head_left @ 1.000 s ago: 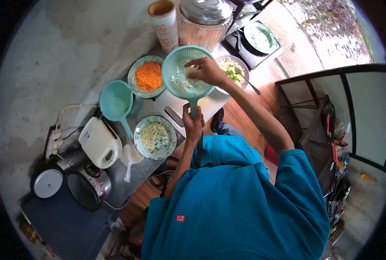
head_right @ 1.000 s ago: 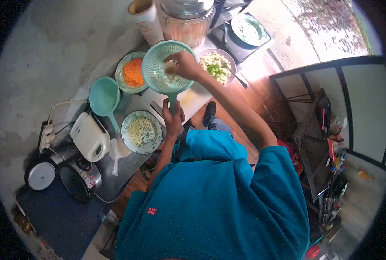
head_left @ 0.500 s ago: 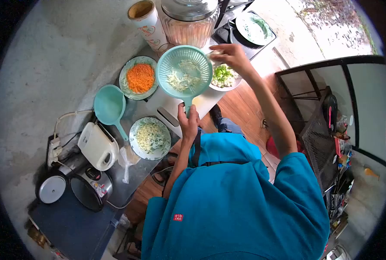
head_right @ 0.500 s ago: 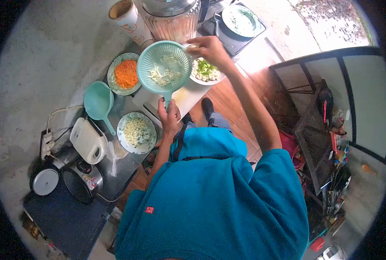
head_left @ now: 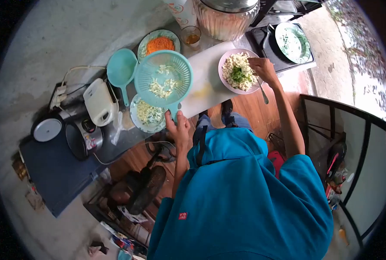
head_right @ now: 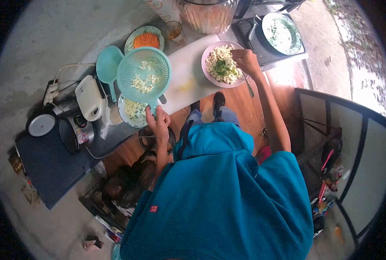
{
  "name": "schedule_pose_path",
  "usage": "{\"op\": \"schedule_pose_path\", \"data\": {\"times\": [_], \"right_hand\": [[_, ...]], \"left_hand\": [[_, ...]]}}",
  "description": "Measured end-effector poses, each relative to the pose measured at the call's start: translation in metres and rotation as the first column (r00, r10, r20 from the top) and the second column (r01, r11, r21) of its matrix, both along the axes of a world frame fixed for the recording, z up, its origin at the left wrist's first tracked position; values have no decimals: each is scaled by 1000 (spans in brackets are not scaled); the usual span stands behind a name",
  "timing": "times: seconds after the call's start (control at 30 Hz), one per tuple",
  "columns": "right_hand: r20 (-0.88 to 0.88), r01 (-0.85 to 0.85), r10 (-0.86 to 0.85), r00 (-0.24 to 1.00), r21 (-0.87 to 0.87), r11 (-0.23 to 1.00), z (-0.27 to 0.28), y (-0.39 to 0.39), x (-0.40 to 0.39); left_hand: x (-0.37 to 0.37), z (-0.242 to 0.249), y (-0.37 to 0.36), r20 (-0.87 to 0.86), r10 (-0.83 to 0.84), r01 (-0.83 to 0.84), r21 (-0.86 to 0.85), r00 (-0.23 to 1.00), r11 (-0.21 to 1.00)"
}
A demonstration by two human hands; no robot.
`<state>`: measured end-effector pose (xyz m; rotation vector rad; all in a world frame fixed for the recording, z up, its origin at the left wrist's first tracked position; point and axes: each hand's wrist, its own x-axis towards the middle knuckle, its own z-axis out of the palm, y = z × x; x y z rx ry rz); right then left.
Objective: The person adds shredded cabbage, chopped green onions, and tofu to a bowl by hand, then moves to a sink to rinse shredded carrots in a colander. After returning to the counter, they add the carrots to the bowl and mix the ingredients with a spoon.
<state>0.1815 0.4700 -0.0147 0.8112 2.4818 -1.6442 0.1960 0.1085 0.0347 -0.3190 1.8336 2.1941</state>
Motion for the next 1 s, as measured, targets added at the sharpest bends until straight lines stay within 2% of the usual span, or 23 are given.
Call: {"op": "schedule_pose_path", "data": {"times": [0.03, 0.1, 0.13, 0.2, 0.23, 0.27, 0.33, 0.37, 0.4, 0.47, 0.5, 0.57, 0.6, 0.63, 0.67, 0.73, 0.77, 0.8, 0.83, 0.87, 0.9, 0.93, 1.0], "right_hand": [[5, -18, 18, 1000, -5, 1000, 0, 5, 0], [-110, -86, 116, 987, 252, 964, 2, 13, 1], [-106, -102, 132, 986, 252, 962, 3, 13, 2], [-94, -18, 17, 995, -15, 1000, 7, 10, 0], [-95, -101, 113, 989, 123, 987, 5, 10, 1], [-101, -122, 134, 986, 123, 985, 7, 8, 2], [-115, 48, -83, 990, -280, 959, 13, -4, 0], [-123, 31, -57, 991, -206, 978, 10, -3, 1], [-135, 7, -25, 991, -132, 991, 6, -6, -2], [-63, -64, 53, 997, -185, 981, 11, -42, -1], [-43, -138, 131, 990, -301, 944, 31, -77, 4], [12, -312, 354, 935, -447, 839, 52, -157, 12], [-7, -394, 457, 889, -518, 759, 54, -189, 14], [-27, -456, 516, 856, -510, 730, 47, -219, 16], [-79, -424, 468, 880, -573, 701, 41, -250, 15], [138, -237, 482, 865, -735, 636, 30, -287, 4], [143, -252, 504, 852, -732, 633, 28, -298, 2], [95, -208, 443, 892, -783, 586, 31, -309, -1], [57, -163, 371, 927, -829, 534, 33, -318, -3], [62, -169, 383, 922, -824, 540, 34, -327, -4], [-24, -248, 340, 940, -733, 633, 35, -335, -4], [-116, -308, 305, 945, -624, 718, 39, -345, -3], [-71, -254, 279, 958, -663, 704, 36, -361, 4]], "left_hand": [[7, 1, -1, -13, 38, -38, 18, 999, 999], [20, 3, -5, -3, 79, -79, -15, 997, 997], [27, 4, -6, 0, 104, -104, -42, 995, 994], [35, 5, -7, 10, 150, -149, -35, 989, 988], [38, 3, -8, -6, 147, -148, -36, 989, 988], [41, 2, -11, -22, 148, -148, -39, 989, 988], [42, 8, -5, 16, 214, -214, -9, 977, 977], [42, 10, -7, 64, 264, -266, 14, 962, 964], [43, -1, -18, -14, 159, -160, -40, 987, 986], [39, 9, -19, 37, 191, -190, -27, 981, 981], [37, 1, -26, -12, 164, -164, 20, 986, 986], [37, -9, -29, -55, 162, -157, 86, 985, 984], [37, -10, -31, -6, 152, -151, 100, 988, 984], [35, -11, -34, 38, 141, -145, 112, 989, 983], [34, -9, -37, 37, 170, -174, 120, 985, 977], [37, -3, -46, 94, 78, -96, 207, 992, 974], [35, -11, -58, -43, -50, 51, 27, 998, 998], [34, -20, -70, -43, -27, 29, 34, 999, 999], [35, -29, -80, -166, -113, 100, -86, 980, 991], [36, -37, -88, -273, -215, 159, -214, 937, 964], [31, -21, -107, -62, -310, 303, -103, 949, 947], [31, -23, -117, -63, -302, 296, -92, 951, 951], [32, -28, -130, -79, -188, 164, -246, 979, 955]]}}
